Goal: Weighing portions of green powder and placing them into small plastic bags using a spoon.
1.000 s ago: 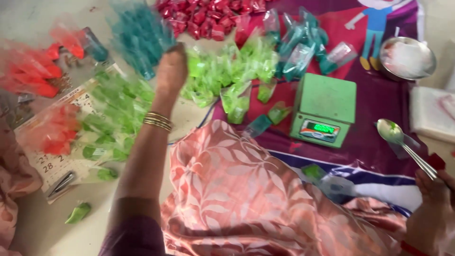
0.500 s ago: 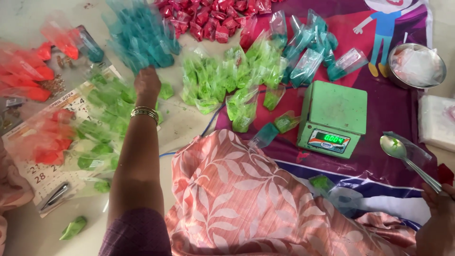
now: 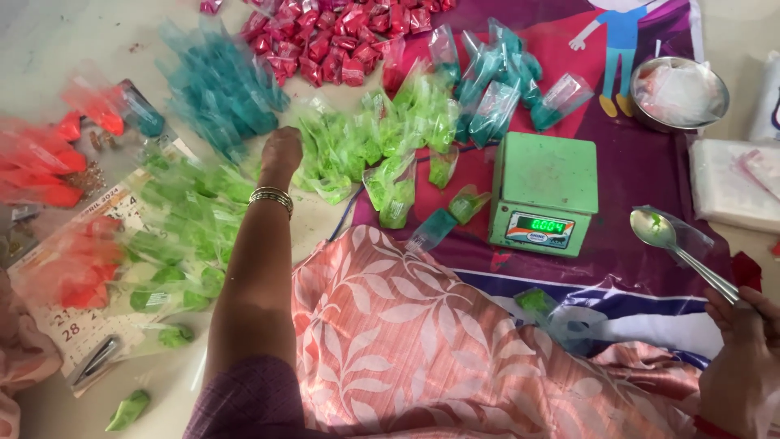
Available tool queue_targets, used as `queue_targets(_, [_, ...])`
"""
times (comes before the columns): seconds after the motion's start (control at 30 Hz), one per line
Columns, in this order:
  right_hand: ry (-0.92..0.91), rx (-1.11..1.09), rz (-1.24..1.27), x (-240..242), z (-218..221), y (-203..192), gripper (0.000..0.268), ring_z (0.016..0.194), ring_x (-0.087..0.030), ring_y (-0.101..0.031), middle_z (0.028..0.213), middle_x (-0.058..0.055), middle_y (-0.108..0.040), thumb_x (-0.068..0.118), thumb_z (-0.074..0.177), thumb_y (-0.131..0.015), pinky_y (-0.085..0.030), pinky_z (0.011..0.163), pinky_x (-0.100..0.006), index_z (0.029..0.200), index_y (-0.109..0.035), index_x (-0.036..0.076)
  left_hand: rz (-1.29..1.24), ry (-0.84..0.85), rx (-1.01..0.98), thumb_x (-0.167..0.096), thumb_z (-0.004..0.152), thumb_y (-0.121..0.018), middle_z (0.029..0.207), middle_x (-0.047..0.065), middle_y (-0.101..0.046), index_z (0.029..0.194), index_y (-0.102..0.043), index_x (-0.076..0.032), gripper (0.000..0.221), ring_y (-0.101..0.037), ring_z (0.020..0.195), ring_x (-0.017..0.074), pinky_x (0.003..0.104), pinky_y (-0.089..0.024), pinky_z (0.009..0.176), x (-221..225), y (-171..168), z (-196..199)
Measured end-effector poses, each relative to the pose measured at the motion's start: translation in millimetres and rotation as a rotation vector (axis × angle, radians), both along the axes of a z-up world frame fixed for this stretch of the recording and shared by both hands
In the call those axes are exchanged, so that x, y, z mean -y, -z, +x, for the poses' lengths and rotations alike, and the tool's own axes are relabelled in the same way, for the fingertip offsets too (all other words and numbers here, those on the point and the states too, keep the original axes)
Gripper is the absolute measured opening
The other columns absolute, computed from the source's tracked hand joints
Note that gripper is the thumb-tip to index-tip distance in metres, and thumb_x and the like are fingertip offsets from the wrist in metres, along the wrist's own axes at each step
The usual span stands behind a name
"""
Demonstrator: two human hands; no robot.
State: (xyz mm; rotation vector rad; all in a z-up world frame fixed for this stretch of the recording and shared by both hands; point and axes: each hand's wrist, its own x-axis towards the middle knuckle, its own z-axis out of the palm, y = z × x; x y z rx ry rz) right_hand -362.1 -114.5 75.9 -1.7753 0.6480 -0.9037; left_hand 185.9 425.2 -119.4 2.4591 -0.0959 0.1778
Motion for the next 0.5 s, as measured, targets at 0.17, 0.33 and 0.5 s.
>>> queue_targets(0.17, [-0.002,-0.014,-0.028,-2.6,-2.8,-11.3,0.017,0.116,-0.025,-0.067,0.124,-0.016,-0.063,0.007,0.122,-0.044,-0.056,0.103,-0.035,0.132,-0.052,-0.004,0.301,0.004,0.251,-0.01,0.093,-0.055,0.102,0.028,-0.069,0.111,-0.069,-0.012,0.023,-0.067,0.093,0.0499,0.057,-0.054,0.078,3.9,-107.8,-46.2])
queue_targets(0.33, [-0.069,0.064,0.069,44.8,-9.4,45.0,0.015,0.12,-0.023,-0.066,0.123,-0.014,-0.063,0.006,0.121,-0.041,-0.054,0.109,-0.032,0.13,-0.052,-0.002,0.35,0.058,0.285,-0.01,0.096,-0.059,0.096,0.027,-0.071,0.11,-0.067,-0.007,0.016,-0.067,0.09,0.0504,0.059,-0.054,0.074,-5.9,-198.4,-115.4])
queue_targets(0.5, [-0.106,0.118,0.048,74.1,-15.0,77.7,0.022,0.122,-0.021,-0.067,0.131,-0.011,-0.062,0.007,0.118,-0.042,-0.055,0.111,-0.031,0.139,-0.05,0.004,0.484,0.126,0.232,-0.004,0.097,-0.057,0.104,0.023,-0.073,0.108,-0.07,-0.008,0.017,-0.072,0.093,0.0443,0.054,-0.058,0.076,-17.2,-156.2,-168.7])
